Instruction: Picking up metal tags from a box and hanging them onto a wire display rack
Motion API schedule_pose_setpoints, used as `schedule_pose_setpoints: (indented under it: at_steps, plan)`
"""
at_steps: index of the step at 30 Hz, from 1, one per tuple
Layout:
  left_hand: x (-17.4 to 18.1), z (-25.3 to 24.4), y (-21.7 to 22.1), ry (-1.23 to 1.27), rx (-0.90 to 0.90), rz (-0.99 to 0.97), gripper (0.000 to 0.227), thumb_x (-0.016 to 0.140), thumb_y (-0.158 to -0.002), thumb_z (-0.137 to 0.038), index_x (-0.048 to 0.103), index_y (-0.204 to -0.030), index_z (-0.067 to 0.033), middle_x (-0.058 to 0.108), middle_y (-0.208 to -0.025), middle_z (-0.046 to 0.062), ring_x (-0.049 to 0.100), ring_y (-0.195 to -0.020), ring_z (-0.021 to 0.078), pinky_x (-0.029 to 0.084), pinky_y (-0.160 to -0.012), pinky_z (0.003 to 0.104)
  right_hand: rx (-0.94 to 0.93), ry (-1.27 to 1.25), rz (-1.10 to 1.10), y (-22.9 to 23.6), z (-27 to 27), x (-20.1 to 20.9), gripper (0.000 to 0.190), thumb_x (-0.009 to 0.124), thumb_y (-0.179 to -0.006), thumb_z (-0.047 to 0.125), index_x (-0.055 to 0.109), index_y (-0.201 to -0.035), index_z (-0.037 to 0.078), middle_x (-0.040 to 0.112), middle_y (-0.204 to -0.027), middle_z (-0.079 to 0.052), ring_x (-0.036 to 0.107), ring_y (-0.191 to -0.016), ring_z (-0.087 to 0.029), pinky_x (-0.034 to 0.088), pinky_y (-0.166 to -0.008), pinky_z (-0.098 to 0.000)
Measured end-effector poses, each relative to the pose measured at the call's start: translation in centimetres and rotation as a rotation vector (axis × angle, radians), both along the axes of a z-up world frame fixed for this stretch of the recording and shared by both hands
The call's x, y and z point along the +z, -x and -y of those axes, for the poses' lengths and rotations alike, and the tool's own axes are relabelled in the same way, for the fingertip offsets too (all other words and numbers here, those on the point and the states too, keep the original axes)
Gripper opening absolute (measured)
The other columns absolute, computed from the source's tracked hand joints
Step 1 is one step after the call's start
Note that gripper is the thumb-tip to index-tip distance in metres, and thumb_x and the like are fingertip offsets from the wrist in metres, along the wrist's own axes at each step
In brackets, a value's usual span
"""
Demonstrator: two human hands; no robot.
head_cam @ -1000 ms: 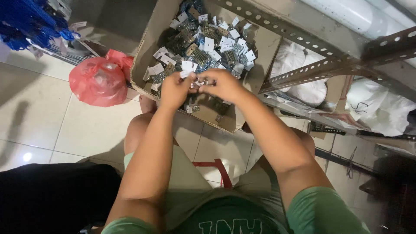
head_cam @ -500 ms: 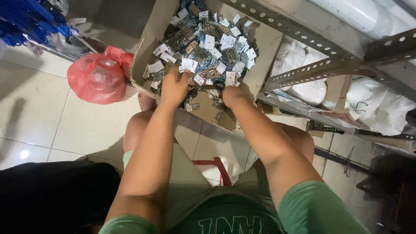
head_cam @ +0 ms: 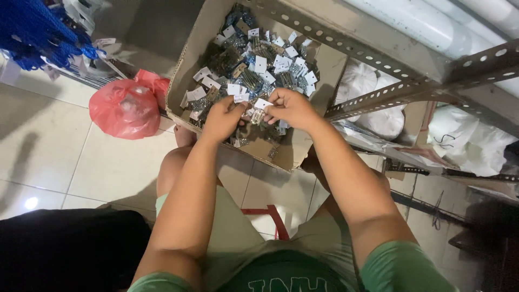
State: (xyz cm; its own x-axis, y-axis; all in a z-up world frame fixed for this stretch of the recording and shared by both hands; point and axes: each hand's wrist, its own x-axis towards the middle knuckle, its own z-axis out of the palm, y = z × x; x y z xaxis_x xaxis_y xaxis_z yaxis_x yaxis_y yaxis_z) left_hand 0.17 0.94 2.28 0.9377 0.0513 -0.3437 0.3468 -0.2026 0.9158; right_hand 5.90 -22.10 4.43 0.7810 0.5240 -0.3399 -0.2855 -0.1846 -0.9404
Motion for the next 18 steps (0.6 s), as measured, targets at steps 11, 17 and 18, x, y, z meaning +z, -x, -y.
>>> schedule_pose_setpoints:
  at_steps: [11,17,18]
  plan:
    - [-1.1,0.2,-0.3,0.487,0.17,-0.059,0.037,0.061,-0.098,-0.012,0.061,-0.126,0.0131,0.068,-0.098,0.029,0.075,-0.08,0.0354,0.068,-0.069,0.042,-0.058,0.312,0.246,2.9,-3.1,5.5,0.019,0.06,-0.088,-0.005,0.073,-0.103,-0.005,0.07,-0.103,-0.026,0.076,-0.064,-0.025,0.066,-0.055,-0.0309]
    - [-1.0,-0.3,-0.5,0.428,0.148,-0.031,0.037,0.062,-0.096,-0.012,0.064,-0.123,0.0126,0.068,-0.096,0.025,0.073,-0.075,0.0287,0.069,-0.065,0.037,0.25,0.717,0.681,3.9,-2.9,9.2,0.026,0.063,-0.087,0.009,0.08,-0.106,0.015,0.079,-0.099,-0.015,0.072,-0.098,-0.041,0.058,-0.086,-0.0535]
    - [-0.6,-0.4,-0.2,0.429,0.148,-0.031,0.037,0.062,-0.096,-0.012,0.064,-0.123,0.0126,0.068,-0.096,0.025,0.073,-0.075,0.0287,0.069,-0.065,0.037,0.25,0.717,0.681,3.8,-3.0,9.1,0.026,0.063,-0.087,0.009,0.08,-0.106,0.015,0.079,-0.099,-0.015,0.072,-0.098,-0.041,0.058,-0.086,-0.0535]
